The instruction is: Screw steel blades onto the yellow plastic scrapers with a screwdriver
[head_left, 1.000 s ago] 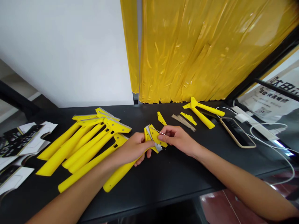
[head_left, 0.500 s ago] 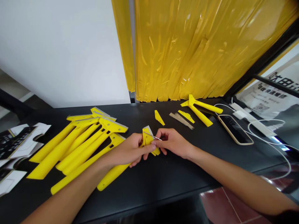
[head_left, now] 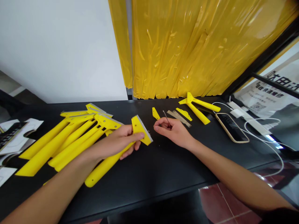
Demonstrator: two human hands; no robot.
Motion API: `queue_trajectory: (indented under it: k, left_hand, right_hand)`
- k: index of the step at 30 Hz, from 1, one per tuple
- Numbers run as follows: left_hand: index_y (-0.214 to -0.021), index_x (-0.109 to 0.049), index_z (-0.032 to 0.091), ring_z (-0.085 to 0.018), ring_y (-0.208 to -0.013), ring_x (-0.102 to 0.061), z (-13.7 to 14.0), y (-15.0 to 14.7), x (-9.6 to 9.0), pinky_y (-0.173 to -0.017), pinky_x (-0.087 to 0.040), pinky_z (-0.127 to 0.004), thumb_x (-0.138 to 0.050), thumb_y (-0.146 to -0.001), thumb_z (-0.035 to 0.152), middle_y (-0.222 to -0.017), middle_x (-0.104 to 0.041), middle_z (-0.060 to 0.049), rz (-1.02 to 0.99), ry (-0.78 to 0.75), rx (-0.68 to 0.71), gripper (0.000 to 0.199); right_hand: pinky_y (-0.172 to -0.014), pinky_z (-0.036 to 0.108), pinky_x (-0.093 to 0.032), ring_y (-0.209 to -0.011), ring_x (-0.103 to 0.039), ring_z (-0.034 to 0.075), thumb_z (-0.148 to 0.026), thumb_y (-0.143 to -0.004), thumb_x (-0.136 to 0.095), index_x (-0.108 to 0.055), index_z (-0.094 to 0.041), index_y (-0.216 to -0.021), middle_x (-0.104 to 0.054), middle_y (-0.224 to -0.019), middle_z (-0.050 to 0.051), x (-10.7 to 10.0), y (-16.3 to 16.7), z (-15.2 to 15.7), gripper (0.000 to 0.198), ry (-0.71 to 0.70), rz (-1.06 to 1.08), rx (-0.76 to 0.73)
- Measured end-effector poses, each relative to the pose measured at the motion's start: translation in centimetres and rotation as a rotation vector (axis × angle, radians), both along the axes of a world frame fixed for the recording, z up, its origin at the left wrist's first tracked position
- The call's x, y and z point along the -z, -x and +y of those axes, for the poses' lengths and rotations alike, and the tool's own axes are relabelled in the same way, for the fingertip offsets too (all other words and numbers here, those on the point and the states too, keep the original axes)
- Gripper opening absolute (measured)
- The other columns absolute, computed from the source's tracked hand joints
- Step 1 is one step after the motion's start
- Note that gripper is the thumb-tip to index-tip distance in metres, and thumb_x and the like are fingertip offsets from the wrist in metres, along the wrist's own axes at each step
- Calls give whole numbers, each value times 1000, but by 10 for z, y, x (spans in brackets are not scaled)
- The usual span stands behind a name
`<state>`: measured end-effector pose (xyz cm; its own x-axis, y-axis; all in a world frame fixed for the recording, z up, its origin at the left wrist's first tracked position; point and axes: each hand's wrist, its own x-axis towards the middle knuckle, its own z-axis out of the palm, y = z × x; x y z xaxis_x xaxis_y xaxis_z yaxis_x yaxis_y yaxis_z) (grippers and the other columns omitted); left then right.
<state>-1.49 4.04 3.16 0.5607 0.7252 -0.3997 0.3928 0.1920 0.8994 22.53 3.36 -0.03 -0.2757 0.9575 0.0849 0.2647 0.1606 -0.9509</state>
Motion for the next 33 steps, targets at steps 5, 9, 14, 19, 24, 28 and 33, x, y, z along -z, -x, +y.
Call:
queue_trajectory:
  k: [5, 9, 14, 19, 24, 28, 33]
  left_hand:
    - [-72, -55, 18, -10, -35, -46, 11, 10, 0, -38, -35, -22, -55, -95, 46, -47, -51, 2, 44, -28, -109, 36]
    - [-72, -54, 17, -9, -35, -47, 12, 7, 4, -37, -36, -22, -57, -93, 43, -54, -55, 1, 60, -34, -135, 33]
    - [-72, -53, 18, -9, -35, -46, 9, 4, 1, -36, -35, -22, -58, -93, 41, -56, -55, 2, 43, -38, -130, 32]
    - [-77, -52, 18, -8, -37, -48, 9, 4, -3, -37, -36, -21, -59, -93, 38, -64, -59, 2, -1, 5, -130, 27]
    - [-77, -52, 18, -8, -38, -48, 10, 6, -3, -37, -37, -22, -59, -93, 40, -66, -60, 1, -31, 41, -131, 28]
    - [-77, -54, 18, -8, -38, -48, 11, 8, 0, -37, -37, -23, -60, -91, 41, -65, -60, 0, -48, 53, -137, 28]
    - [-74, -57, 17, -9, -38, -48, 13, 7, 4, -37, -37, -23, -61, -91, 42, -58, -57, -1, -32, 49, -163, 31]
  right_hand:
    - [-63, 27, -41, -65, -52, 13, -36, -88, -68, -76, -21, -96, -63, -75, 1, 10, -8, 10, 19, -253, -350, -137]
    - [-71, 27, -45, -77, -61, 15, -32, -87, -72, -75, -22, -103, -66, -85, 3, 15, -5, 9, 19, -332, -444, -208]
    - [-72, 26, -47, -80, -63, 14, -30, -91, -69, -75, -24, -106, -66, -94, 3, 21, 0, 6, 18, -375, -475, -220]
    - [-80, 28, -49, -89, -65, 17, -28, -96, -62, -73, -22, -108, -68, -98, 4, 21, -1, 8, 18, -395, -509, -280]
    - [-84, 30, -50, -93, -65, 18, -26, -98, -57, -72, -23, -111, -68, -101, 6, 21, -5, 12, 19, -393, -499, -325]
    - [-81, 30, -51, -87, -65, 18, -29, -98, -58, -72, -21, -102, -68, -96, 6, 21, -3, 11, 16, -404, -403, -257]
    - [-75, 30, -50, -80, -63, 17, -35, -95, -63, -72, -23, -92, -68, -89, 4, 8, 4, 7, 16, -416, -275, -121]
